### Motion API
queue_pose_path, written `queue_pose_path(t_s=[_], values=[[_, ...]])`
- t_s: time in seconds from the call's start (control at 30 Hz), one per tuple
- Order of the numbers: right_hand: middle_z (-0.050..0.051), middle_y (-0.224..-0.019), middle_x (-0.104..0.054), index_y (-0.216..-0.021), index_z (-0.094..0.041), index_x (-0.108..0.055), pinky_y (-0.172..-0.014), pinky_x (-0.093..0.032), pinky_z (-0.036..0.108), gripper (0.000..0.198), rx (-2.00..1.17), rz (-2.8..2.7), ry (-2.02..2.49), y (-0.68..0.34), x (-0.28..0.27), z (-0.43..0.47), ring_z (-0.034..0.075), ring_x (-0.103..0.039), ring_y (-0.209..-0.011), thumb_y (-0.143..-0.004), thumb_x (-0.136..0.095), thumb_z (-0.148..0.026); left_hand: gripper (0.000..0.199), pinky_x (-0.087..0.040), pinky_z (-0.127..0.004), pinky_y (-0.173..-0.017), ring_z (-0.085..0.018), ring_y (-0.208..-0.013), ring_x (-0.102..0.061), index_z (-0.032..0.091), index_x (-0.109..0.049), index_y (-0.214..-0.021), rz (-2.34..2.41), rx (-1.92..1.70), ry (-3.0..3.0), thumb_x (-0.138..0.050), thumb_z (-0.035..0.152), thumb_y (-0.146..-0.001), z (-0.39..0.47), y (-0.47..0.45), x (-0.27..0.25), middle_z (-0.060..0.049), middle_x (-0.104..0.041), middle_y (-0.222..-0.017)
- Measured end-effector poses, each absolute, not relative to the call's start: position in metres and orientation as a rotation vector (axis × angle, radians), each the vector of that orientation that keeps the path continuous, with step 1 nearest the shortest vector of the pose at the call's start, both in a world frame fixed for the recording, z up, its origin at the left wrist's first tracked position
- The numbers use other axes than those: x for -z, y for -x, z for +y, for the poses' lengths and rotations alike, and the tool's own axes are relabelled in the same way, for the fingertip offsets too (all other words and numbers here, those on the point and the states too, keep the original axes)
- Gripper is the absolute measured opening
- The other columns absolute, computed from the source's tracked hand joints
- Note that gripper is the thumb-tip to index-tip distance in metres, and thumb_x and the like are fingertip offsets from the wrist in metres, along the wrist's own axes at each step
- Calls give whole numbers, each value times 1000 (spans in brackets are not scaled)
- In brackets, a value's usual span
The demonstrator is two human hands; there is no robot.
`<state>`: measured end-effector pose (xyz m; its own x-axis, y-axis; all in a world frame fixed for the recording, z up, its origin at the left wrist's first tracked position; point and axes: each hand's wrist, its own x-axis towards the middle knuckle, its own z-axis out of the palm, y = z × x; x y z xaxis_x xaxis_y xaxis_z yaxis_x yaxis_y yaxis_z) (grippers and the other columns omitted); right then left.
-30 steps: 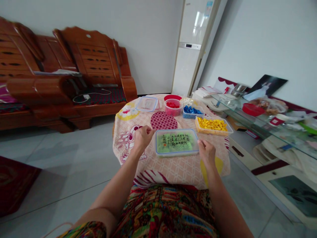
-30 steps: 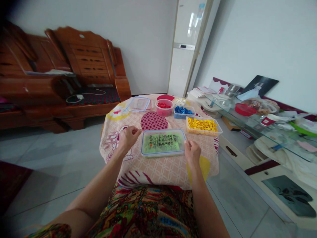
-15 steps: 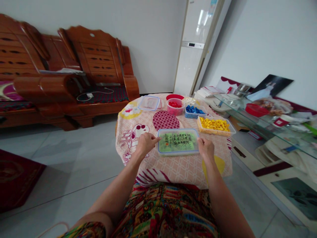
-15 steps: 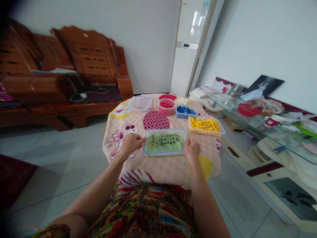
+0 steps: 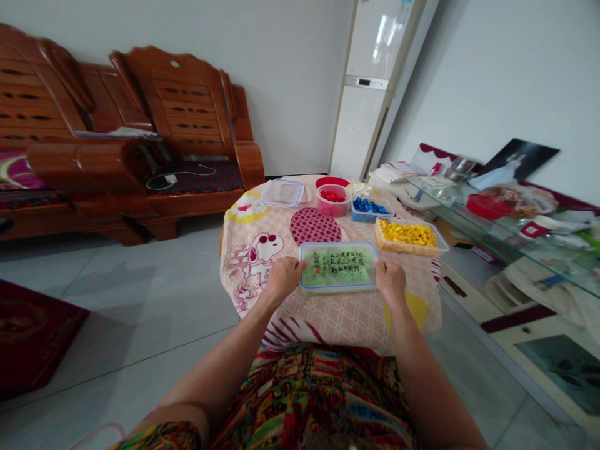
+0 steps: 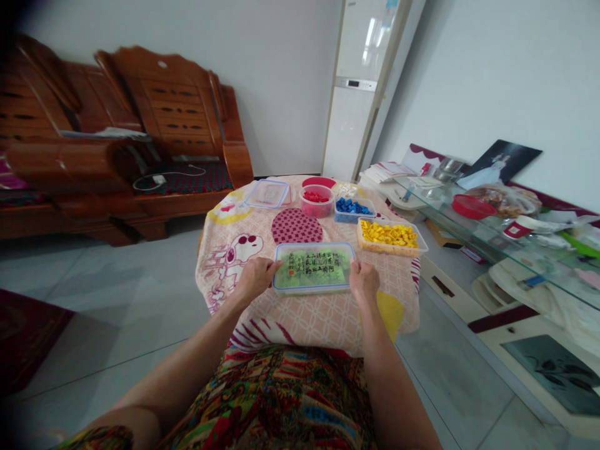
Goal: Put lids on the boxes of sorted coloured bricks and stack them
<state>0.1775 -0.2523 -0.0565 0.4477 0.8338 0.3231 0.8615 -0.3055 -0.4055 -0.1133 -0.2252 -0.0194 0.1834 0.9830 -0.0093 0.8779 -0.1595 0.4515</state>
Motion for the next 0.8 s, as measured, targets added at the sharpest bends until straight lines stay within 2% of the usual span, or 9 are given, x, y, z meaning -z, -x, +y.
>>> queue_pose_path(t_s=[0.3, 0.5, 0.63, 0.8], values=[[13, -66, -70, -66, -15, -74, -59, -29, 30, 47, -69, -1377, 2124, -179, 53, -260, 20, -57, -61, -95, -45, -36, 56, -41, -29, -71, -19, -65, -65, 19, -59, -55, 1684, -488, -2028, -40, 45, -101, -218, 121, 26, -8, -66, -60], [6, -52, -59, -53, -18, -64, -57, -28, 29, 50, -93, -1317, 2050, -181, 55, -270, 18, -49, -55, -92, -42, -40, 54, -41, -31, -75, -23, -74, -67, 19, -58, -56, 1725, -403, -2168, -40, 43, -101, -212, 113, 21, -11, -68, -65], [10, -57, -64, -58, -16, -69, -56, -28, 30, 50, -16, -1237, 2101, -200, 55, -276, 18, -48, -54, -90, -41, -43, 51, -40, -28, -72, -19, -70, -66, 19, -57, -57, 1553, -391, -2159, -41, 41, -101, -211, 94, 20, -8, -69, -64], [20, -71, -71, -72, -8, -78, -60, -31, 32, 53, 81, -1103, 2321, -251, 52, -290, 24, -56, -63, -89, -39, -40, 45, -38, -25, -66, -17, -66, -63, 16, -59, -63, 1291, -495, -2117, -47, 40, -99, -212, 42, 36, -7, -69, -66]])
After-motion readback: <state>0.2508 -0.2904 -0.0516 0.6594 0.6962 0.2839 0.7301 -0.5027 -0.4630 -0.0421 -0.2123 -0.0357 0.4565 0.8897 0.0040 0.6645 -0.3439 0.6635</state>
